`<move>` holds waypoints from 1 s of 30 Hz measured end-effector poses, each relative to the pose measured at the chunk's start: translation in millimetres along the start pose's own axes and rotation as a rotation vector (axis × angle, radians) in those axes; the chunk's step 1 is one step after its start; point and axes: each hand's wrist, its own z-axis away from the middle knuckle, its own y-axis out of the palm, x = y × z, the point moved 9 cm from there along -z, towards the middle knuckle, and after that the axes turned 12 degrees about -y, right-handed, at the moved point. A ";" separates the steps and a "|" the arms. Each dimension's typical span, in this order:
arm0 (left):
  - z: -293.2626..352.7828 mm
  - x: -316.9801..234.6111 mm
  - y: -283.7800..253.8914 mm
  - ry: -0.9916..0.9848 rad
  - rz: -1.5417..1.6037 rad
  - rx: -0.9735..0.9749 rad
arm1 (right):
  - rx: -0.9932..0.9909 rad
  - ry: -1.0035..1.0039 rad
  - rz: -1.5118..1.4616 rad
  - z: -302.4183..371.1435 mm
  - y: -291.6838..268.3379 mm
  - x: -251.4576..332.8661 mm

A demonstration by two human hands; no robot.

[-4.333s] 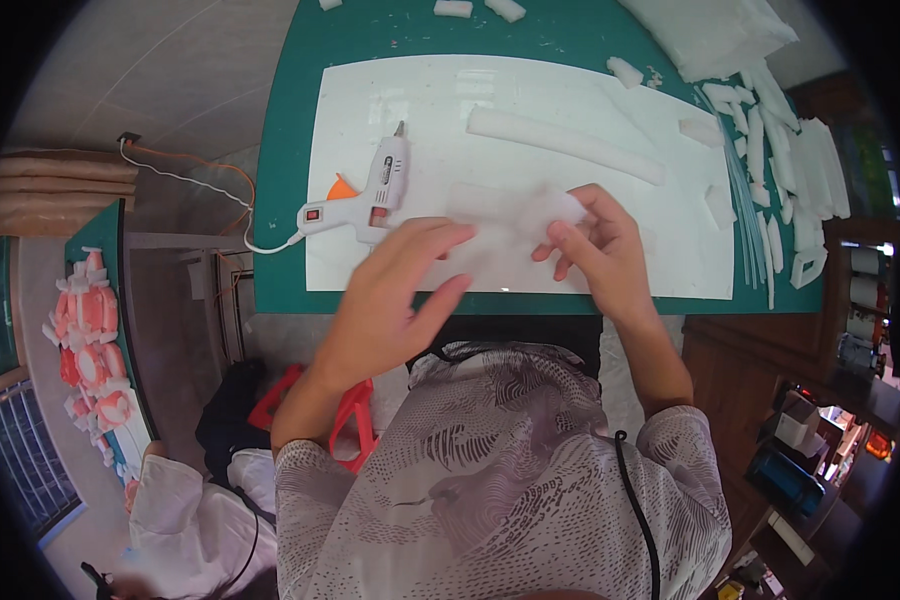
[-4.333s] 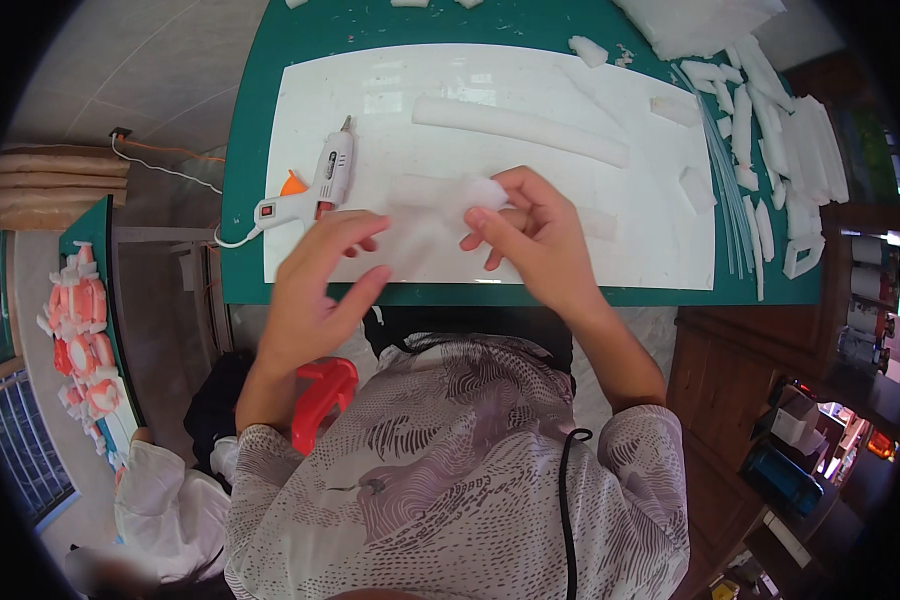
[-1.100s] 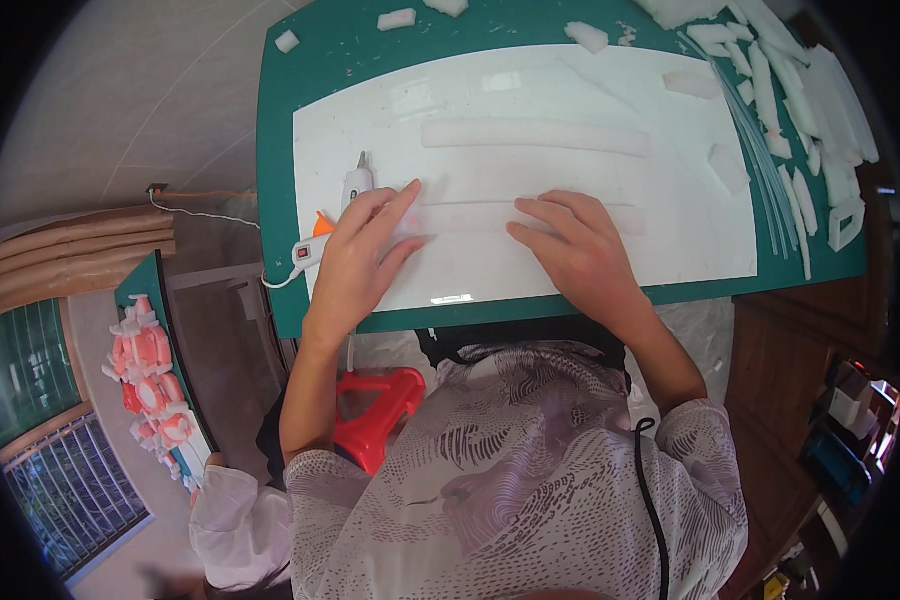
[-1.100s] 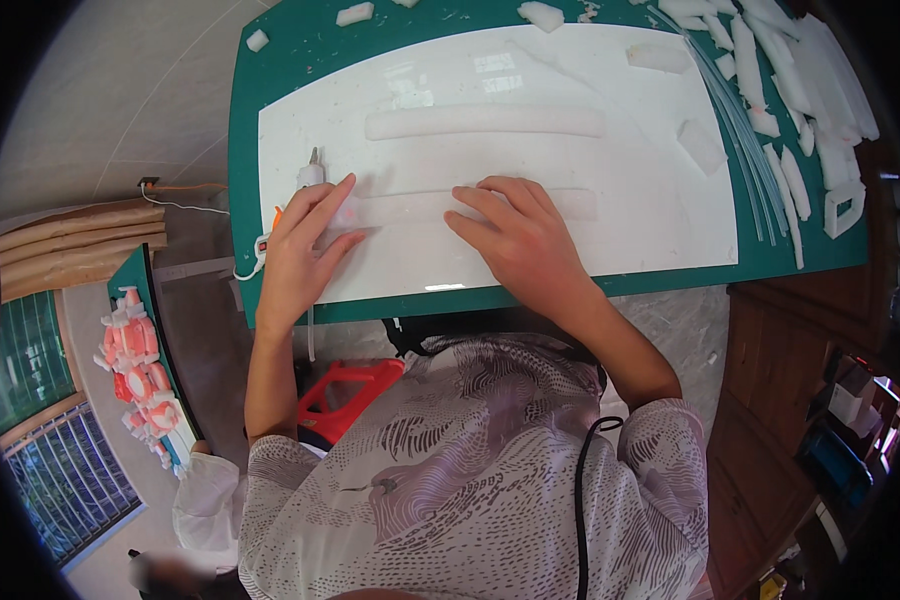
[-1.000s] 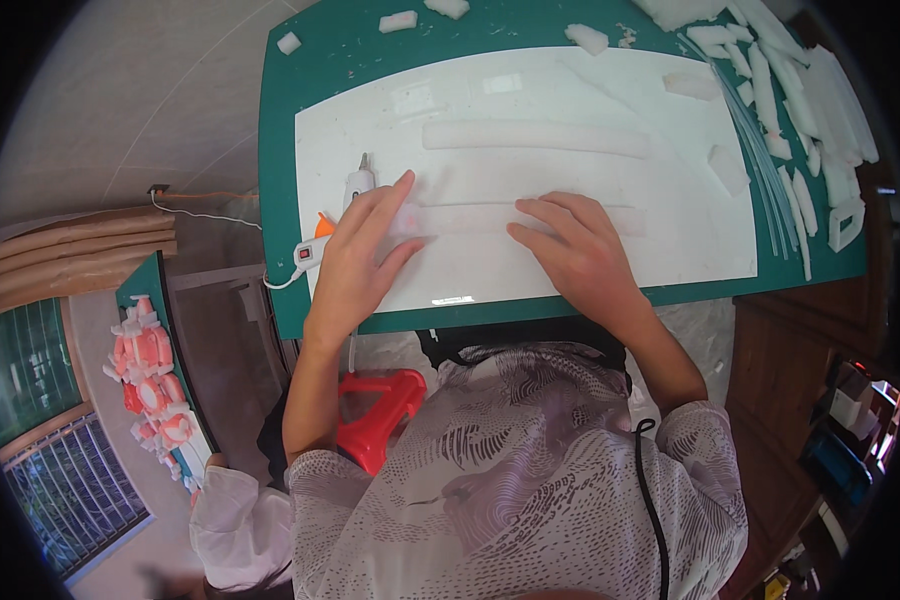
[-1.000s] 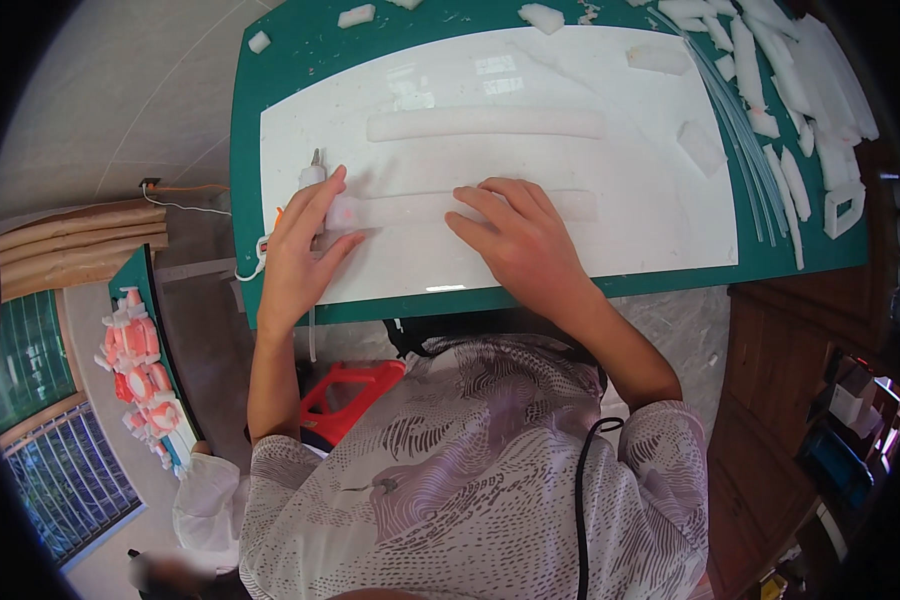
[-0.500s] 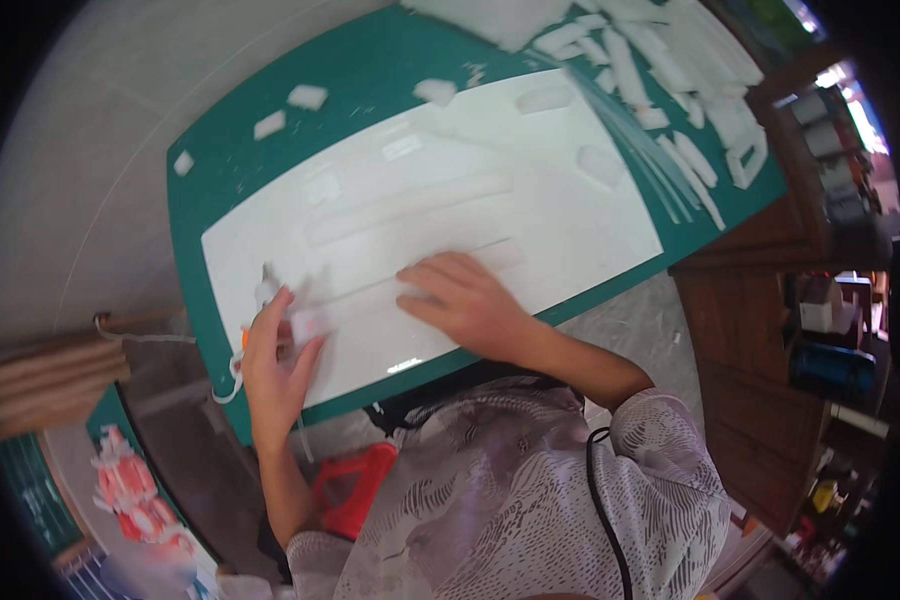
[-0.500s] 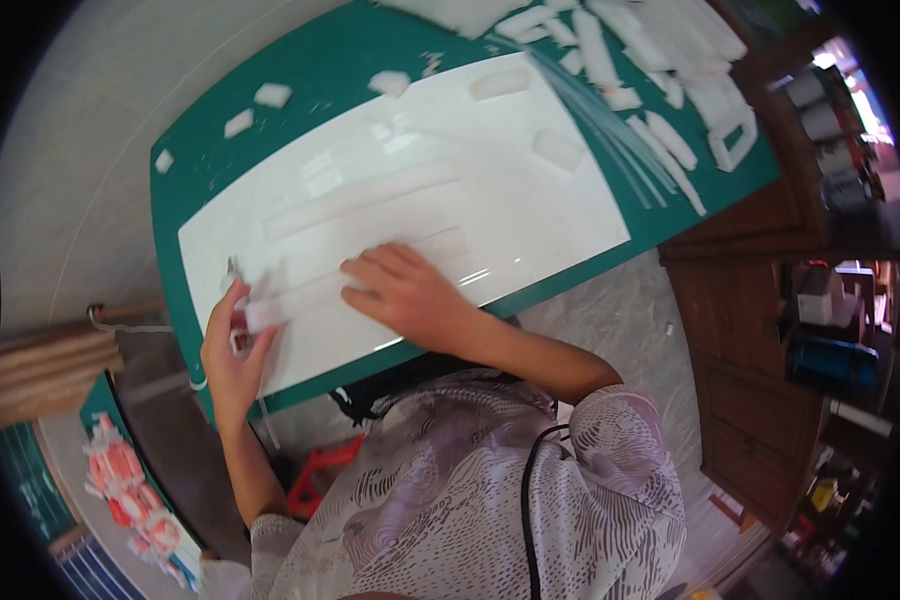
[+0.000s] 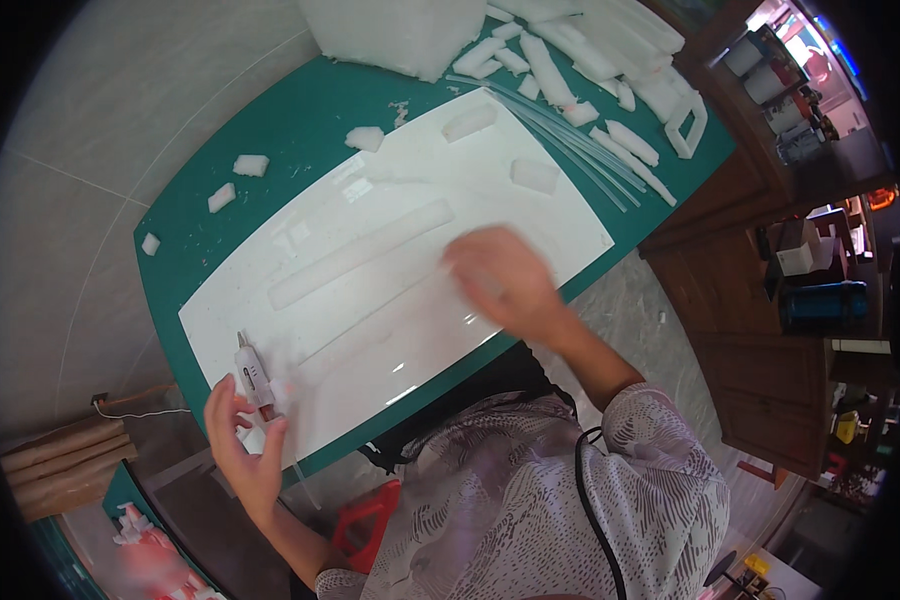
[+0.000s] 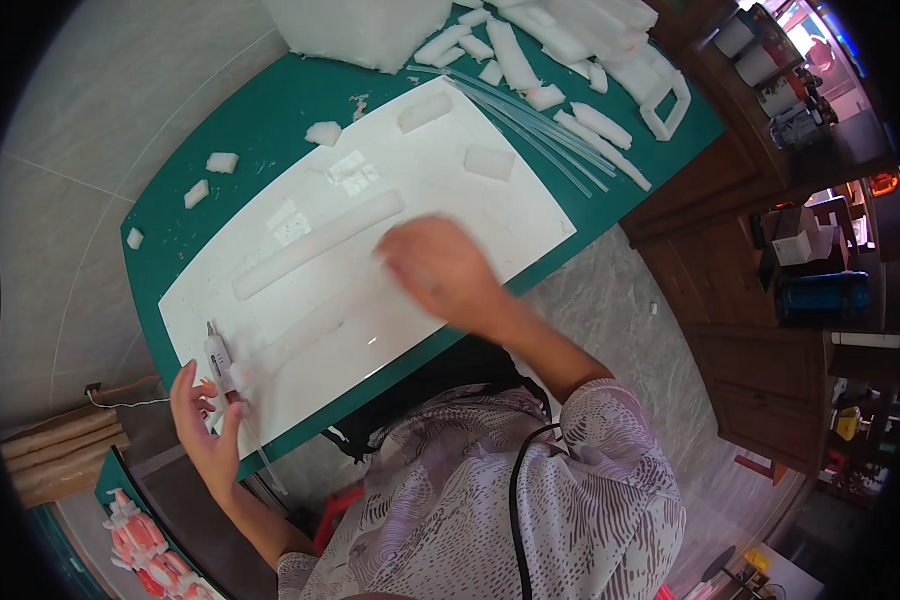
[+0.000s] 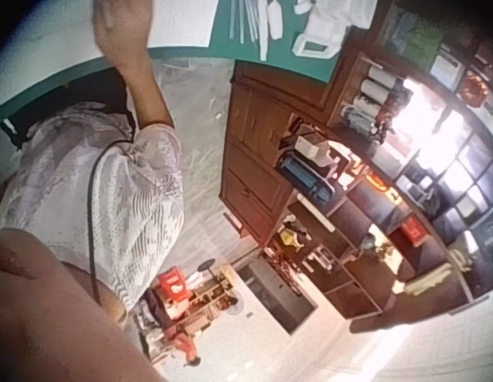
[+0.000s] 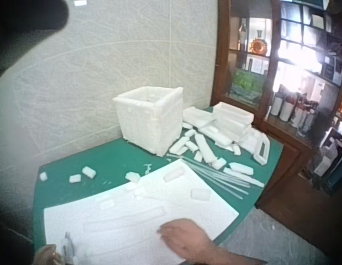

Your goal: Assemble pieces of white foam using a hot glue gun on a work surface.

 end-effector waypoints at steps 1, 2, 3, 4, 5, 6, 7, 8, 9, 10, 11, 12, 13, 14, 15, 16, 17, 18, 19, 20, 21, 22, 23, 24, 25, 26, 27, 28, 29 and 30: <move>0.5 8.8 -3.4 0.001 0.003 -0.001 | -0.062 0.084 0.042 -1.3 -22.0 -16.7; -1.0 23.6 -9.4 -0.019 0.091 -0.051 | -0.092 0.177 0.150 2.6 -39.8 -34.6; -1.1 36.6 -12.7 -0.039 0.179 -0.103 | -0.110 0.211 0.270 3.7 -59.0 -45.3; 10.8 38.7 -32.8 -0.086 0.242 -0.238 | -0.082 0.212 0.325 2.5 -63.8 -57.0; 10.4 45.4 -32.6 -0.092 0.234 -0.255 | -0.032 0.216 0.412 2.5 -68.0 -65.3; 11.2 52.6 -34.4 -0.097 0.268 -0.273 | 0.020 0.218 0.498 1.5 -69.5 -71.4; 10.3 55.4 -35.6 -0.097 0.306 -0.283 | 0.020 0.211 0.489 4.8 -72.5 -75.5; 11.0 56.4 -36.5 -0.128 0.329 -0.315 | 0.091 0.227 0.523 8.5 -68.4 -82.9; 12.7 57.7 -38.4 -0.133 0.324 -0.329 | 0.163 0.241 0.556 11.9 -65.4 -89.3; 14.6 57.0 -38.7 -0.105 0.328 -0.311 | 0.199 0.333 0.455 17.1 -62.5 -100.3; 19.1 56.1 -40.6 -0.082 0.324 -0.303 | 0.200 0.314 0.430 16.2 -59.6 -100.4; 22.1 53.7 -41.9 -0.083 0.318 -0.318 | 0.196 0.321 0.429 14.3 -59.3 -98.8; 24.0 51.3 -42.8 -0.096 0.302 -0.350 | 0.193 0.326 0.426 12.7 -59.7 -97.3; 19.9 46.7 -37.3 -0.072 0.293 -0.310 | 0.195 0.332 0.431 14.1 -62.1 -96.1; 19.0 43.0 -34.9 -0.054 0.279 -0.276 | 0.199 0.335 0.428 14.3 -63.6 -94.5; 20.5 44.0 -38.3 -0.068 0.259 -0.307 | 0.238 0.357 0.409 13.8 -61.0 -94.9; 20.2 43.3 -36.0 -0.066 0.269 -0.290 | 0.241 0.338 0.386 13.3 -58.4 -92.8; 20.4 42.1 -34.8 -0.063 0.281 -0.272 | 0.239 0.325 0.453 12.4 -58.0 -91.1; 21.3 41.2 -36.7 -0.074 0.270 -0.292 | 0.236 0.313 0.521 10.2 -57.3 -89.2; 20.9 38.1 -37.0 -0.060 0.303 -0.303 | 0.240 0.339 0.495 8.9 -56.4 -90.9; 22.3 37.2 -38.9 -0.046 0.337 -0.313 | 0.242 0.328 0.484 3.7 -52.9 -89.5; 24.5 44.3 -38.3 -0.039 0.294 -0.291 | 0.236 0.292 0.518 -2.9 -50.6 -85.4; 26.5 49.5 -40.6 -0.045 0.289 -0.300 | 0.228 0.259 0.551 -9.0 -48.1 -80.5; 27.2 52.0 -39.7 -0.039 0.258 -0.275 | 0.229 0.252 0.542 -15.7 -43.4 -78.8; 27.8 53.1 -38.9 -0.034 0.228 -0.249 | 0.242 0.185 0.511 -27.1 -33.9 -73.6; 26.5 52.6 -38.9 -0.039 0.230 -0.256 | 0.256 0.117 0.485 -40.8 -24.4 -67.5; 25.2 49.5 -39.6 -0.038 0.270 -0.275 | 0.275 0.059 0.405 -55.5 -9.5 -60.9; 24.9 48.3 -41.4 -0.038 0.310 -0.294 | 0.294 0.001 0.325 -72.5 9.3 -54.0; 26.0 50.3 -42.1 -0.043 0.308 -0.302 | 0.345 -0.085 0.230 -89.0 36.6 -48.1; 27.1 52.1 -41.8 -0.037 0.308 -0.298 | 0.396 -0.171 0.139 -105.5 66.3 -41.5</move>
